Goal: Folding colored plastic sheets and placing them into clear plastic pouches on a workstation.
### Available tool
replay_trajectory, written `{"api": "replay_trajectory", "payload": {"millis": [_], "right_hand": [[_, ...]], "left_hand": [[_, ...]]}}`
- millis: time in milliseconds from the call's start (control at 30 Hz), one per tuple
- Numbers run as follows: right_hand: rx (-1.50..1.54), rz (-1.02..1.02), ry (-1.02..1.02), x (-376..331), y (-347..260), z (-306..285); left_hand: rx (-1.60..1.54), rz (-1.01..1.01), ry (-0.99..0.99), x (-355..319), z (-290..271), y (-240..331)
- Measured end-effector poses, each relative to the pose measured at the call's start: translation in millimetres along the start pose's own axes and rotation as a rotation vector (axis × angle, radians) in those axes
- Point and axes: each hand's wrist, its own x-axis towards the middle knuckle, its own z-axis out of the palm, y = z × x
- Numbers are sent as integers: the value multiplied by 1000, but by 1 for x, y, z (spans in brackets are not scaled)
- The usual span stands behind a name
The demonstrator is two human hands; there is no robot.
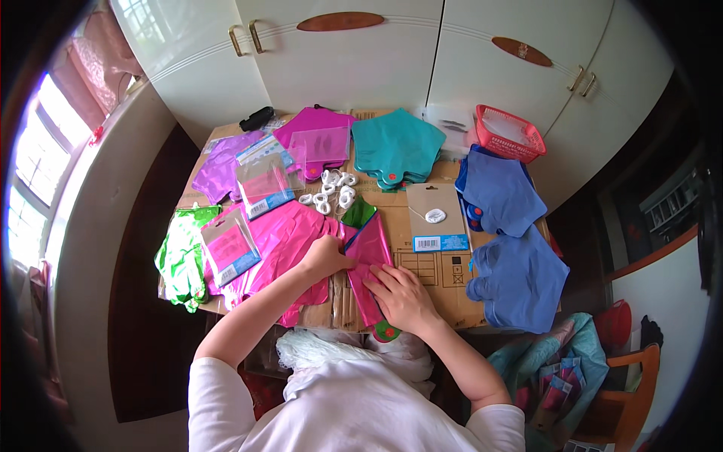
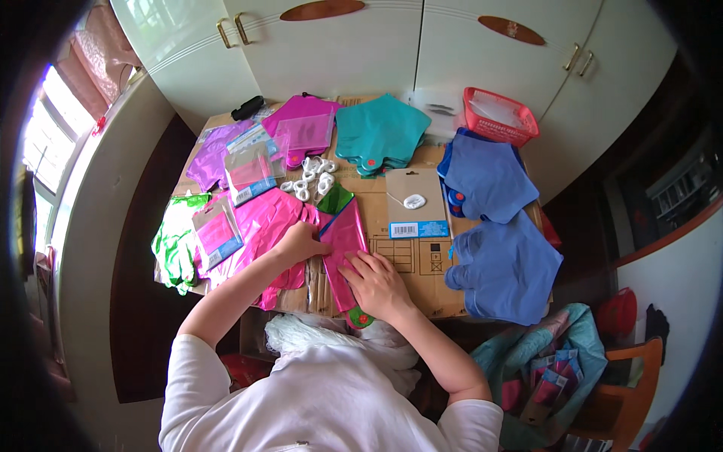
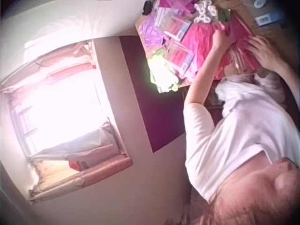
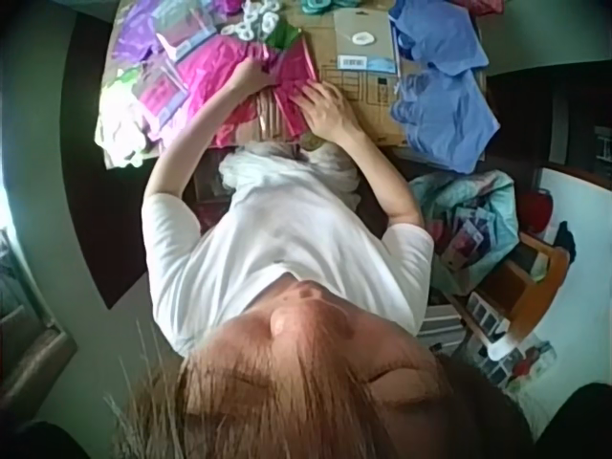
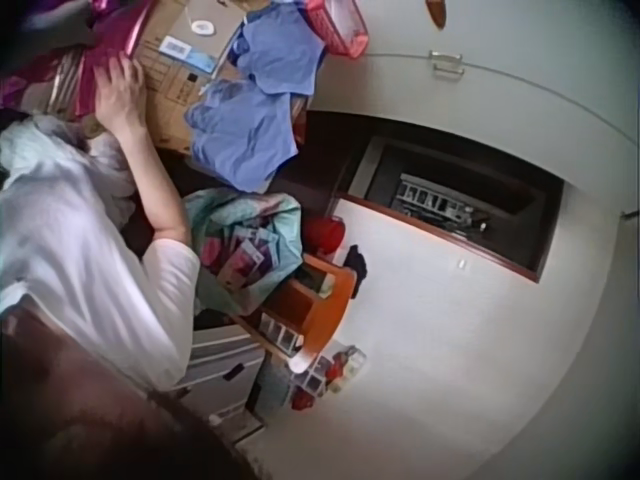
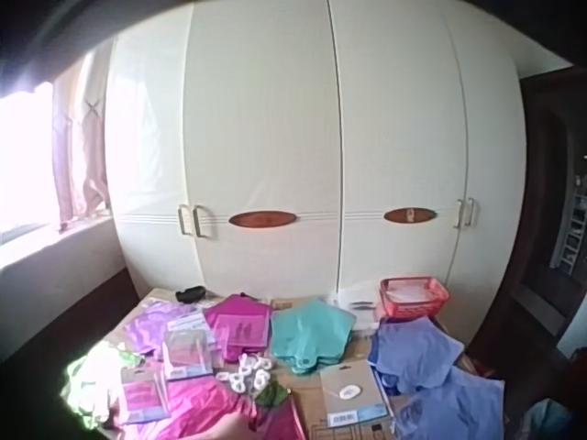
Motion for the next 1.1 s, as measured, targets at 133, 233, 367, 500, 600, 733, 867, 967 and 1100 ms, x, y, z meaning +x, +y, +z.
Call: {"api": "replay_trajectory", "payload": {"millis": [133,233,367,500,600,733,867,967,1100], "right_hand": [[-7,1,-6,0,-1,0],[13,24,17,0,0,2],[13,19,-5,0,-1,-3],[5,49,-3,0,-3,-5],[-5,53,-8,1,-3,-4],[7,53,4,1,-3,-4],[-3,62,8,2,-4,-5],[-15,71,23,2,-4,-6],[-46,77,18,0,-3,-3]], "left_hand": [[127,137,114,-10,8,-1],[126,217,187,-18,13,1],[116,330,262,-25,21,-1],[64,368,278,-26,26,-4],[95,406,310,-25,29,-8],[170,499,359,-30,27,-3],[178,584,401,-32,31,-8],[154,580,413,-31,35,-9],[109,632,428,-31,38,-9]]}}
